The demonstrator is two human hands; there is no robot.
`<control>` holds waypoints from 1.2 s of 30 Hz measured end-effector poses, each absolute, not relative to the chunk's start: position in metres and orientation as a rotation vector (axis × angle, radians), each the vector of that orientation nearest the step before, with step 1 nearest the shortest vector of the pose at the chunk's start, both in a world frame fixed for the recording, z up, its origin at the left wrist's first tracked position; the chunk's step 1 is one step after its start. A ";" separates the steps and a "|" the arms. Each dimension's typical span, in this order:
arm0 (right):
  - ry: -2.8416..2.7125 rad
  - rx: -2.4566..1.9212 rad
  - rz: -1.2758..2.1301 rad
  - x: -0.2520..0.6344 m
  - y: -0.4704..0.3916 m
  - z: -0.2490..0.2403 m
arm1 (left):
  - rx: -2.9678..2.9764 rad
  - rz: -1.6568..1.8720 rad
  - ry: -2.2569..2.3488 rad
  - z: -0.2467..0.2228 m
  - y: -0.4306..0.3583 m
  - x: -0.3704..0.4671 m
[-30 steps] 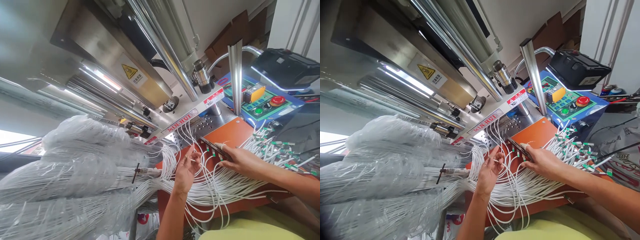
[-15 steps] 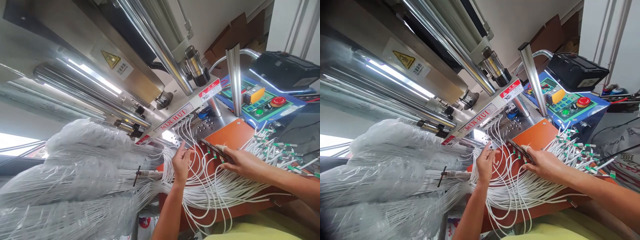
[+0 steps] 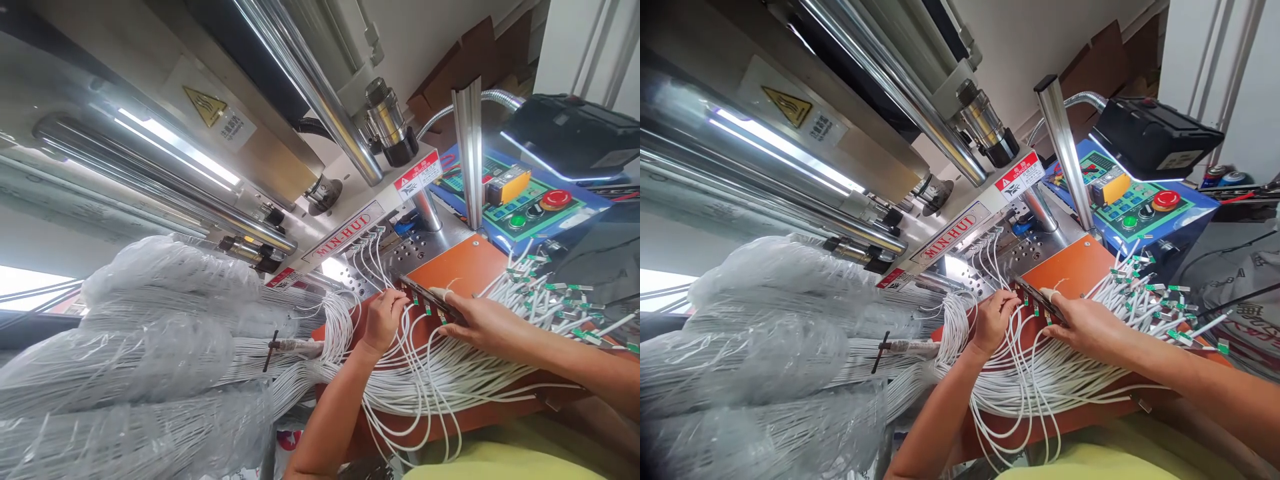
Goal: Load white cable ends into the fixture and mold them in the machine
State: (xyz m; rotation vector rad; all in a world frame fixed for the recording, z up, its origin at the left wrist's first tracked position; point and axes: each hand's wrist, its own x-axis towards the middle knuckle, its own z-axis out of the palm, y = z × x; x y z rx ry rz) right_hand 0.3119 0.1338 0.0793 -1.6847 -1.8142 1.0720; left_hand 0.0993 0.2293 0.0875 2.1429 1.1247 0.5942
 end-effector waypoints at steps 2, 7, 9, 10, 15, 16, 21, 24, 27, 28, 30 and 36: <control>-1.807 -1.673 1.078 0.313 0.134 0.080 | 2.173 0.566 1.091 0.084 0.233 0.099; -1.804 -1.679 1.089 0.313 0.134 0.080 | 2.143 0.556 1.077 0.078 0.239 0.099; -1.795 -1.665 1.095 0.313 0.134 0.080 | 2.133 0.572 1.082 0.077 0.239 0.099; -1.787 -1.655 1.100 0.313 0.134 0.079 | 2.142 0.580 1.076 0.077 0.240 0.099; -1.784 -1.602 1.100 0.314 0.134 0.079 | 2.253 0.599 1.002 0.074 0.240 0.097; -1.789 -1.603 1.100 0.314 0.134 0.079 | 2.278 0.606 0.992 0.072 0.240 0.096; -1.755 -1.592 1.105 0.317 0.134 0.082 | 2.372 0.706 0.964 0.066 0.242 0.095; -1.774 -1.596 1.116 0.317 0.134 0.080 | 2.399 0.725 0.960 0.063 0.242 0.095; -1.841 -1.661 1.084 0.313 0.135 0.078 | 2.361 0.723 0.997 0.064 0.242 0.096; -1.868 -1.684 1.053 0.312 0.135 0.079 | 2.338 0.718 1.009 0.065 0.241 0.097; -1.933 -1.725 0.985 0.310 0.135 0.083 | 2.309 0.711 1.023 0.068 0.239 0.098; -2.247 -1.955 0.717 0.314 0.129 0.096 | 2.402 0.675 0.999 0.079 0.236 0.118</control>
